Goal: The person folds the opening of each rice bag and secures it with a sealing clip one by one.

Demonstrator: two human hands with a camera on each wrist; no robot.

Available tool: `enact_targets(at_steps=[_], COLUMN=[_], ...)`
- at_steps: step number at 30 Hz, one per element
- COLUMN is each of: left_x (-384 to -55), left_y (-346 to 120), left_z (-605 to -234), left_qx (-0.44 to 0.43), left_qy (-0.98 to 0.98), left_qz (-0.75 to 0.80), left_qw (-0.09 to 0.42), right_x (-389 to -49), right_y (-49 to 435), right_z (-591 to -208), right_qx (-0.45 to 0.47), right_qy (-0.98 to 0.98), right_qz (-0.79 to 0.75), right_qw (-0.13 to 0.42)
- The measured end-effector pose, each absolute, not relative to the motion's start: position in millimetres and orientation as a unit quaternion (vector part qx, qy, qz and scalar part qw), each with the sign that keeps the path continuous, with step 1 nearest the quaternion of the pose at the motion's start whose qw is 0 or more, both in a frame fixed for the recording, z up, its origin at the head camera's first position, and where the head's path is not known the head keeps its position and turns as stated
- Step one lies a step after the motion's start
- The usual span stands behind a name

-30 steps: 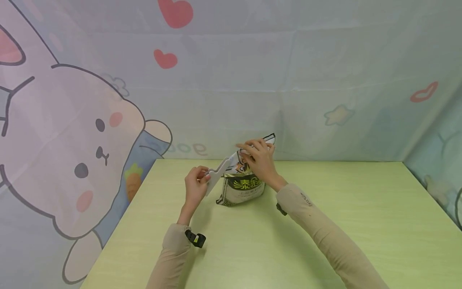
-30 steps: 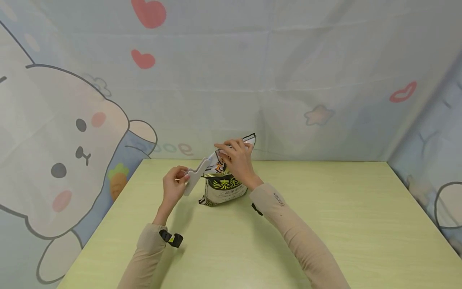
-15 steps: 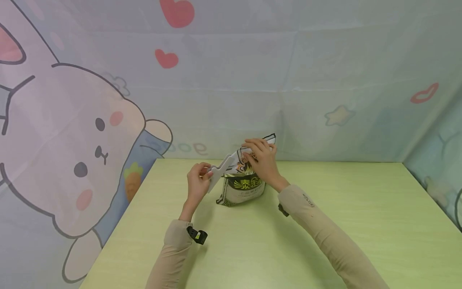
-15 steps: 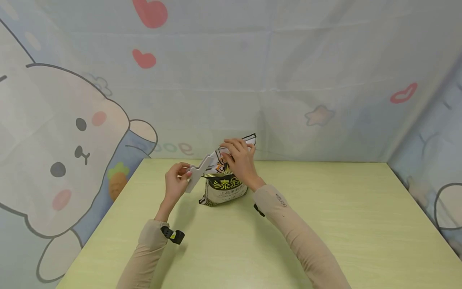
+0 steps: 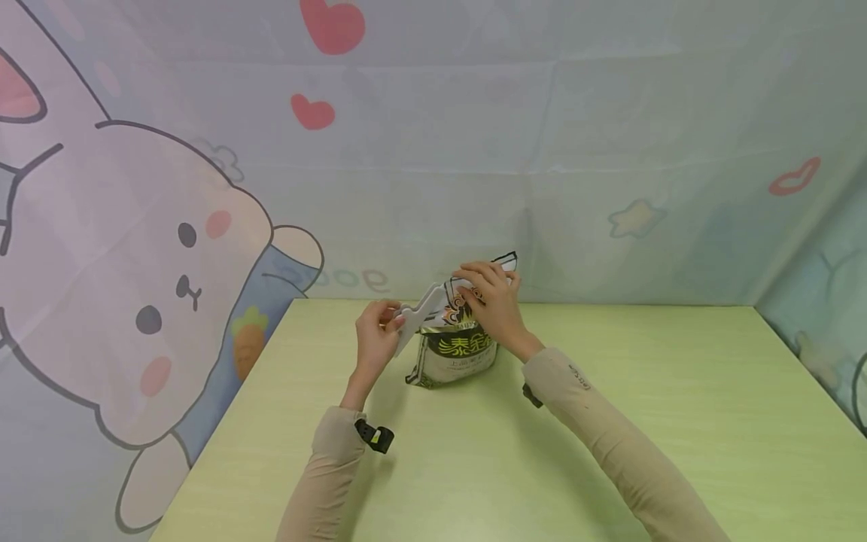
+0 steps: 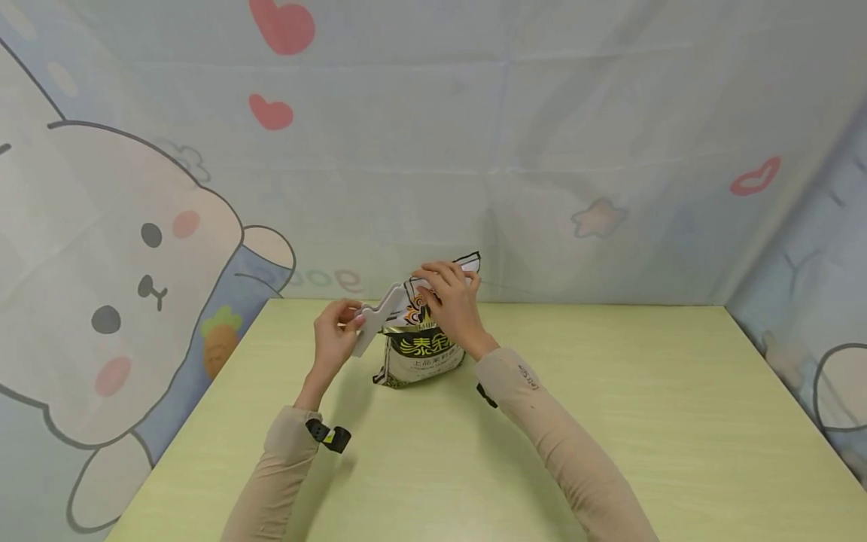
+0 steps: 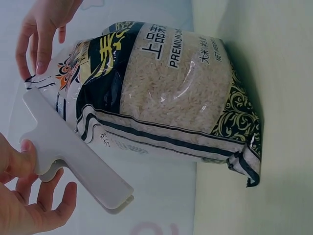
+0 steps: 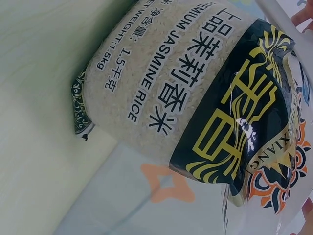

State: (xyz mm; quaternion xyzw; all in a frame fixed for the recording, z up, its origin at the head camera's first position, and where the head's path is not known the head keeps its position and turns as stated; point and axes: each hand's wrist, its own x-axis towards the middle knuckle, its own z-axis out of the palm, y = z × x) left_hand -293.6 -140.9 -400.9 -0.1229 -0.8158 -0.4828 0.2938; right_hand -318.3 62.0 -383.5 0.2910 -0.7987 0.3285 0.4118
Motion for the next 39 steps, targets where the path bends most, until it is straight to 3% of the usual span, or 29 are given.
enact_targets(at_steps=[39], left_x=[-301], left_y=[-126], left_z=[-377], left_qx=[-0.127], left_qy=[-0.817], left_qz=[-0.485], left_qw=[0.285], right_x=[-316], right_y=[60], right_z=[-386], right_qx=[0.264], right_qy=[-0.810], right_qz=[0.323], right_qw=[0.412])
